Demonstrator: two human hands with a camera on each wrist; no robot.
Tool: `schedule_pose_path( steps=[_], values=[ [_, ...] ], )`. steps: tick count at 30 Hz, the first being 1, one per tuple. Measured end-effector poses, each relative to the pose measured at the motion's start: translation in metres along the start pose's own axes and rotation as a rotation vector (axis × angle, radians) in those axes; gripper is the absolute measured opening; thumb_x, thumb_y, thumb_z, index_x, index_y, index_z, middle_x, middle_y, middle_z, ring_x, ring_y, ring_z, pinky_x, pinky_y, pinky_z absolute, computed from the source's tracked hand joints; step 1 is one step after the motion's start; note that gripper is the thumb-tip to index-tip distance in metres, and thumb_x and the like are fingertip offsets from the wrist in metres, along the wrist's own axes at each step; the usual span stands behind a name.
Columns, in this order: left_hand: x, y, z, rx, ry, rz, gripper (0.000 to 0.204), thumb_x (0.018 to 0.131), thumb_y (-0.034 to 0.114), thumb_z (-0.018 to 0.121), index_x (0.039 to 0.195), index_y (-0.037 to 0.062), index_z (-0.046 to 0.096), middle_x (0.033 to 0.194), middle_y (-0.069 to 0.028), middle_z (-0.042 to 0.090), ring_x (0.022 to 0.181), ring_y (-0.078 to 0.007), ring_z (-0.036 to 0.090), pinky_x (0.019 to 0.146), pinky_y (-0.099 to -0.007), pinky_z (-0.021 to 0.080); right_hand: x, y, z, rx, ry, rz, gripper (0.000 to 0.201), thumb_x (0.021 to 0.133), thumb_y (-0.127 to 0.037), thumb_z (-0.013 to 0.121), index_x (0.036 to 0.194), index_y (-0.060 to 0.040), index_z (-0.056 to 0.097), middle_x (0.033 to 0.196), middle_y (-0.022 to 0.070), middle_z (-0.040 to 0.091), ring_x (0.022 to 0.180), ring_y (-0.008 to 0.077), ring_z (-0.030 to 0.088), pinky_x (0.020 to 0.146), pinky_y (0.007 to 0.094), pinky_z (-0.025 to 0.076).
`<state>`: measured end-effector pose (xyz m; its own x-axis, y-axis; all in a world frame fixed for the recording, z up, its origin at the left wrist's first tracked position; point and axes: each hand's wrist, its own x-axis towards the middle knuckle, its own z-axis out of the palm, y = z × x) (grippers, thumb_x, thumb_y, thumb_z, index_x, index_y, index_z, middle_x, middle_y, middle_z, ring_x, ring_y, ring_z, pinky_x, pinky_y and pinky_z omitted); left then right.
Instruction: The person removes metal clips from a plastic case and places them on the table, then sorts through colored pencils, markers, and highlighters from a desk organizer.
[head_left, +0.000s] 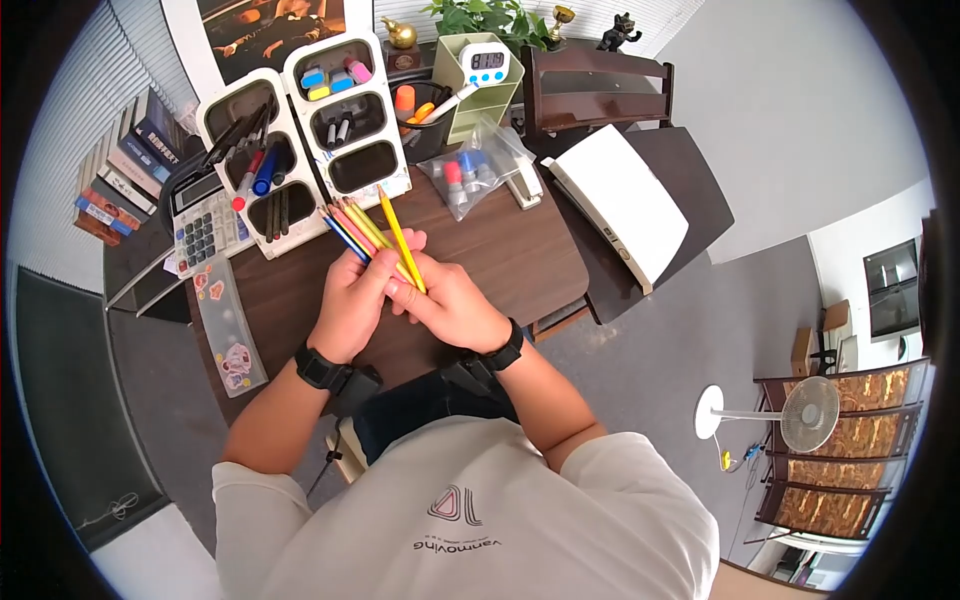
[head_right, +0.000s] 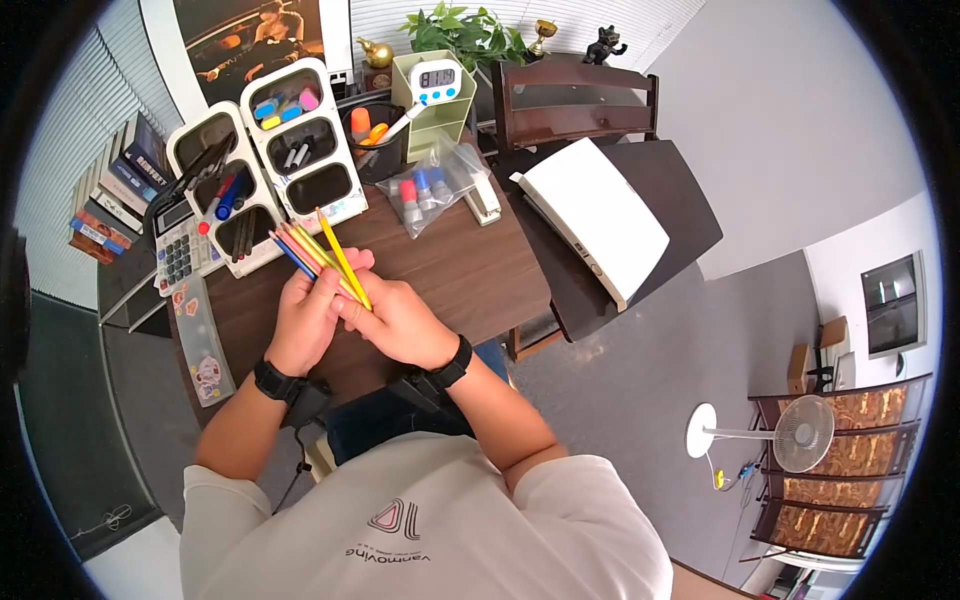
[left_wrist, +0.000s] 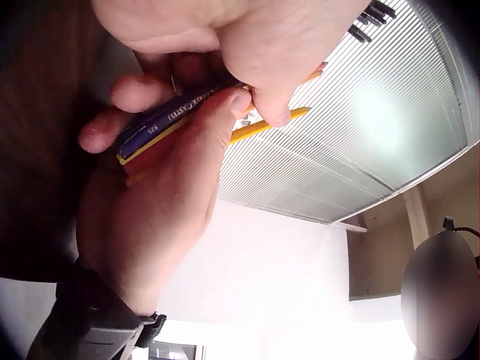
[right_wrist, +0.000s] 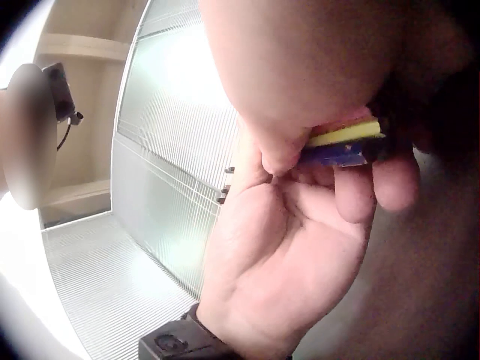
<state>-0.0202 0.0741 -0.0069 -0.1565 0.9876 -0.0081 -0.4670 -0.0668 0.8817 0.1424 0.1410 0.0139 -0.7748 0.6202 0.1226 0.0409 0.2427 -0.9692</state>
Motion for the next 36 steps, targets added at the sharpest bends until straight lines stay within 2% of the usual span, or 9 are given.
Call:
schedule_pose_path(
  steps=[8,11,15,22,24,29,32,33,36],
  values=[
    [0.003,0.001,-0.001,-0.127,0.036,-0.055,0.039,0.114,0.028,0.051,0.14,-0.0008,0.06,0.134,-0.0141,0.069,0.103,-0.0159,0.069,0.071,-0.0313,0.06,0.003,0.008,-0.001,0.18,0.042,0.09,0.035,0.111,-0.027,0.059,0.133,0.0002,0.061,0.087,0.0068,0.072,0.063,0.013,0.067,0.058,0.0292,0.056],
    [0.008,-0.003,-0.011,-0.243,0.044,-0.01,0.039,0.115,0.03,0.05,0.134,-0.0025,0.057,0.133,-0.0181,0.067,0.117,-0.0262,0.066,0.09,-0.0451,0.06,0.004,0.009,0.0,0.259,0.119,0.109,0.034,0.112,-0.027,0.059,0.133,-0.0009,0.062,0.089,0.005,0.071,0.062,0.0107,0.066,0.057,0.0278,0.055],
    [0.009,0.005,-0.003,-0.262,0.023,0.002,0.04,0.116,0.029,0.046,0.137,-0.0038,0.054,0.133,-0.021,0.066,0.12,-0.0281,0.066,0.1,-0.0459,0.056,0.003,0.006,0.003,0.286,0.192,0.153,0.033,0.11,-0.027,0.062,0.13,-0.0012,0.063,0.089,0.0029,0.069,0.058,0.0087,0.062,0.054,0.0267,0.053],
    [0.006,0.007,0.005,-0.214,0.147,0.109,0.038,0.117,0.027,0.042,0.138,-0.0027,0.053,0.127,-0.019,0.067,0.117,-0.025,0.066,0.102,-0.043,0.055,0.008,0.023,0.004,0.289,0.386,0.082,0.024,0.11,-0.024,0.063,0.12,-0.0018,0.066,0.09,0.0015,0.069,0.067,0.0056,0.059,0.06,0.0229,0.049],
    [0.005,0.007,0.001,-0.051,0.181,0.277,0.036,0.117,0.027,0.041,0.135,-0.0017,0.054,0.108,-0.0107,0.065,0.105,-0.0176,0.065,0.101,-0.0398,0.055,0.008,0.022,0.002,0.359,0.423,0.104,0.023,0.109,-0.023,0.064,0.117,-0.0016,0.067,0.092,0.0014,0.069,0.072,0.004,0.057,0.064,0.0214,0.047],
    [0.0,0.003,-0.004,0.205,0.132,0.172,0.022,0.111,0.017,0.056,0.13,0.0048,0.056,0.088,0.0018,0.056,0.075,-0.007,0.05,0.068,-0.0239,0.041,0.007,0.032,0.005,0.184,0.361,-0.023,0.025,0.107,-0.018,0.067,0.126,-0.0015,0.065,0.105,0.0053,0.075,0.09,0.0133,0.07,0.08,0.0308,0.057],
    [-0.003,-0.001,-0.002,0.202,0.167,0.163,0.025,0.105,0.011,0.067,0.127,0.0026,0.058,0.092,0.0023,0.061,0.079,-0.0056,0.057,0.068,-0.0225,0.048,0.006,0.01,0.002,-0.019,0.152,-0.06,0.03,0.103,-0.014,0.07,0.131,-0.0025,0.064,0.109,0.0121,0.075,0.1,0.0225,0.074,0.089,0.036,0.058],
    [-0.003,-0.002,0.0,0.173,0.191,0.162,0.03,0.101,0.009,0.072,0.126,0.0016,0.058,0.099,0.0009,0.064,0.085,-0.0059,0.06,0.072,-0.0221,0.049,0.007,0.007,0.002,-0.104,0.146,-0.045,0.033,0.101,-0.013,0.071,0.131,-0.003,0.062,0.113,0.0183,0.073,0.101,0.032,0.075,0.088,0.038,0.058],
    [-0.002,0.006,0.008,0.199,0.227,0.178,0.03,0.099,0.007,0.074,0.124,0.0012,0.059,0.108,-0.0018,0.065,0.092,-0.0079,0.062,0.078,-0.0234,0.051,0.008,0.003,0.006,-0.18,0.131,-0.098,0.043,0.099,-0.013,0.071,0.138,-0.0048,0.057,0.119,0.0196,0.071,0.102,0.0397,0.072,0.086,0.0417,0.059]
  ],
)
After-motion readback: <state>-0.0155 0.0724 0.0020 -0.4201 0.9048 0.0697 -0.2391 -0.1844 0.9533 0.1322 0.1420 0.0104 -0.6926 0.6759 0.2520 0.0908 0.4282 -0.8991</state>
